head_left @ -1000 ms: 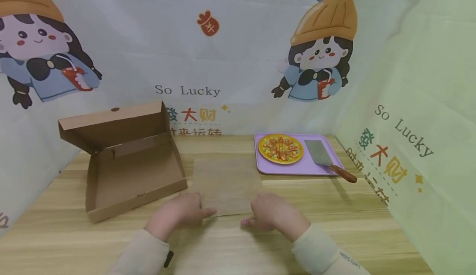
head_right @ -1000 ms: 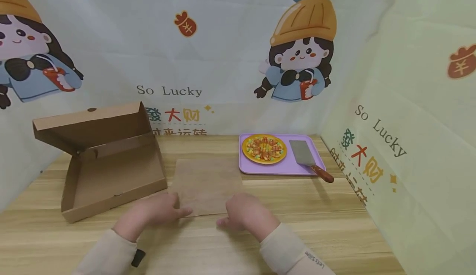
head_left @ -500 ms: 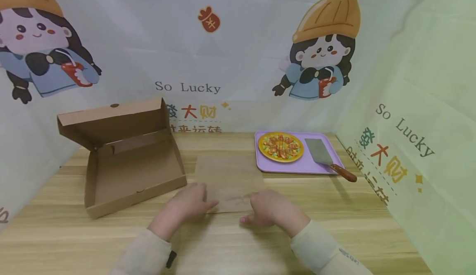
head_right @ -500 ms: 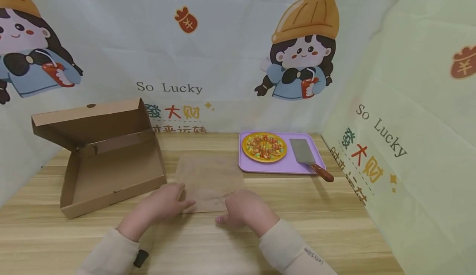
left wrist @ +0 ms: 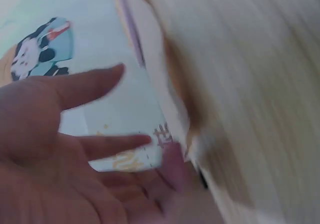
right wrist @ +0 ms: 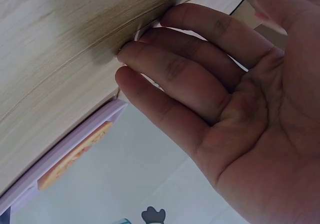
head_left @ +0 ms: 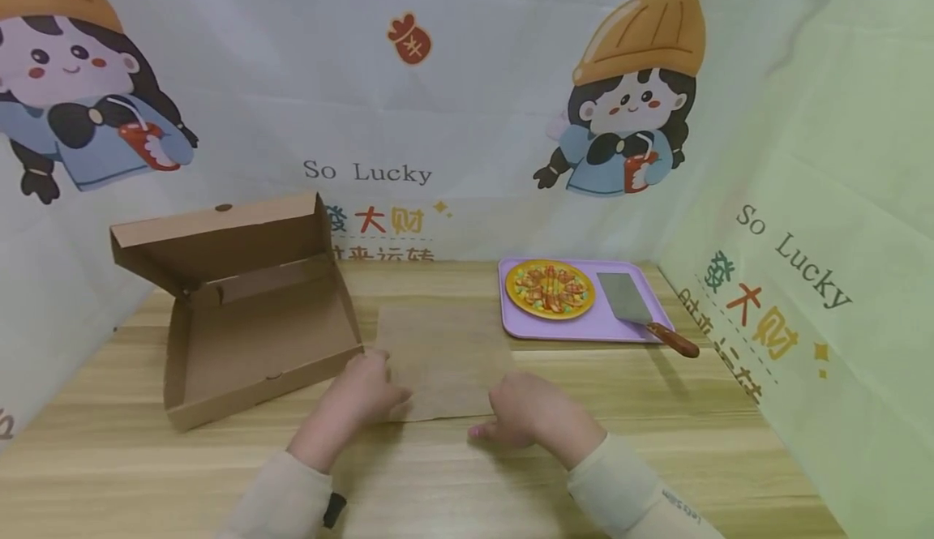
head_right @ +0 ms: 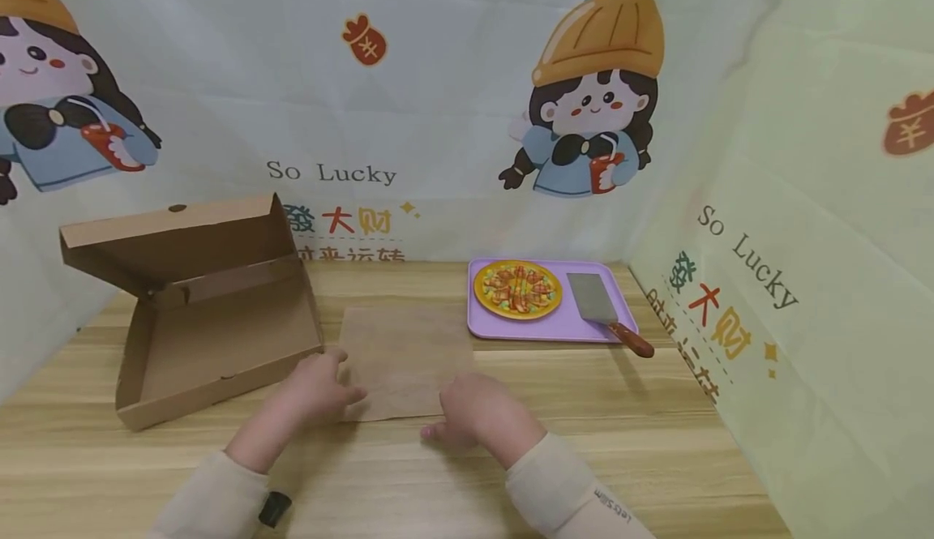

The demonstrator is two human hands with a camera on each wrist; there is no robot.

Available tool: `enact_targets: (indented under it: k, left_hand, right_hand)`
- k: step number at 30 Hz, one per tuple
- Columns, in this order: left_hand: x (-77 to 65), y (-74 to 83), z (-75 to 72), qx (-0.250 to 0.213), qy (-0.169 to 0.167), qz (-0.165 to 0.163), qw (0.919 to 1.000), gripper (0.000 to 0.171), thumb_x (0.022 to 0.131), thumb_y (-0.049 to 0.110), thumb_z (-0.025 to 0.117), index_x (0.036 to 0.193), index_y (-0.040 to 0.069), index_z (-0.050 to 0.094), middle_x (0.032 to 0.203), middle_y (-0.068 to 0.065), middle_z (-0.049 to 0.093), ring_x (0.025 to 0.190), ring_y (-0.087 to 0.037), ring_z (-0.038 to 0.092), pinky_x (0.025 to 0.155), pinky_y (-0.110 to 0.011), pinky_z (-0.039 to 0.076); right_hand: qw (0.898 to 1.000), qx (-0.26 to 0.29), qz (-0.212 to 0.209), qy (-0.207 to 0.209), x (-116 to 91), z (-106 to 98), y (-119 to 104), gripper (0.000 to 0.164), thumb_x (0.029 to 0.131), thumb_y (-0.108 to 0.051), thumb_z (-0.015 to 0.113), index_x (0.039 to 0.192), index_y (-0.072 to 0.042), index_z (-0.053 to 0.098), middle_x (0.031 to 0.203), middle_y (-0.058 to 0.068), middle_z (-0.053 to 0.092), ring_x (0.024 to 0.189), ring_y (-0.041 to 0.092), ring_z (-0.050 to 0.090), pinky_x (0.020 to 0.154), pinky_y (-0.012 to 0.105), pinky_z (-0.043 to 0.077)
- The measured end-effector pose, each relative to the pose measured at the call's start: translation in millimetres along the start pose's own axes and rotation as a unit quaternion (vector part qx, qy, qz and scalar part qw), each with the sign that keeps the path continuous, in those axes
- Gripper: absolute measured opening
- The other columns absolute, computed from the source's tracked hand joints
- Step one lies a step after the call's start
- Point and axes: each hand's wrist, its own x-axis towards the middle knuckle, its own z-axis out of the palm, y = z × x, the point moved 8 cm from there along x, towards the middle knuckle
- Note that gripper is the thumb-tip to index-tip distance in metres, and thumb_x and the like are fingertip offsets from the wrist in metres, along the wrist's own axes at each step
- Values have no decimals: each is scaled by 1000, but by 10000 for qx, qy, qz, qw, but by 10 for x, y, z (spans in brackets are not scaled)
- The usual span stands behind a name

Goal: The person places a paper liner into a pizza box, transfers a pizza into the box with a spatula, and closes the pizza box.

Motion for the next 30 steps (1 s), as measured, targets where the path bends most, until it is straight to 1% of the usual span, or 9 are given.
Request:
enact_targets:
  k: [4,6,9,13,16,21,26,28,30]
  left_hand:
    - [58,-56,111,1201,-132,131,9926,31,99,38,58,86,10,65,100,-17,73,92,-39,68,87,-61,55]
    - [22,-16,112,1254,-286,174,9915,33,101,37,56,78,14,61,91,-12,70,81,-32,64,80,-56,54]
    - [-100,88,16,716,-345,60,9968,31,102,37,61,99,7,71,101,-15,73,88,-32,67,82,-55,57]
    - [-165,156,-51,88,-244,50,9997,57,104,37,64,141,-6,61,139,-28,68,127,-47,66,107,-65,53]
    - [-163,199,-81,-114,-85,206,9997,54,105,31,64,140,-9,61,150,-29,60,140,-51,56,116,-63,47]
    - [-145,202,-149,-657,217,179,9974,56,102,19,69,146,-11,54,153,-37,52,146,-55,45,122,-64,40]
    - [-117,137,-228,-1709,470,-32,9842,71,94,12,73,156,-8,44,157,-43,36,142,-57,44,121,-67,40]
    - [-95,91,-270,-2135,594,-159,9750,77,92,8,72,159,-6,38,161,-42,32,115,-47,63,102,-57,57]
    - [-76,54,-302,-2348,683,-295,9692,82,91,5,72,162,-5,33,164,-41,30,100,-38,65,84,-46,61]
  right_hand:
    - [10000,21,7,38,-6,2,3,59,96,-57,73,94,2,77,104,19,78,105,35,75,102,46,60]
    - [10000,4,-14,53,-7,0,3,59,96,-57,73,94,2,77,104,19,78,105,35,75,102,45,60]
    - [10000,-8,-42,61,-5,-5,1,58,96,-56,73,98,1,77,107,19,79,107,35,75,102,45,60]
    - [9999,26,-76,67,6,-1,-6,57,96,-56,73,107,0,78,119,17,78,113,35,74,106,45,59]
    - [9999,34,-90,63,14,5,-14,57,97,-56,73,111,0,78,127,15,76,118,35,72,108,45,57]
    - [10000,-8,-80,48,25,24,-20,57,97,-56,73,106,0,78,117,17,78,113,35,73,106,46,58]
    - [10000,11,-54,19,22,42,-23,57,96,-57,73,105,0,77,113,18,78,110,34,74,105,46,59]
    - [10000,26,-38,5,21,46,-22,57,96,-57,73,101,-1,77,110,18,79,107,34,75,103,46,60]
    - [10000,32,-25,-16,22,50,-20,57,96,-57,73,97,-1,77,106,18,79,103,33,75,101,46,61]
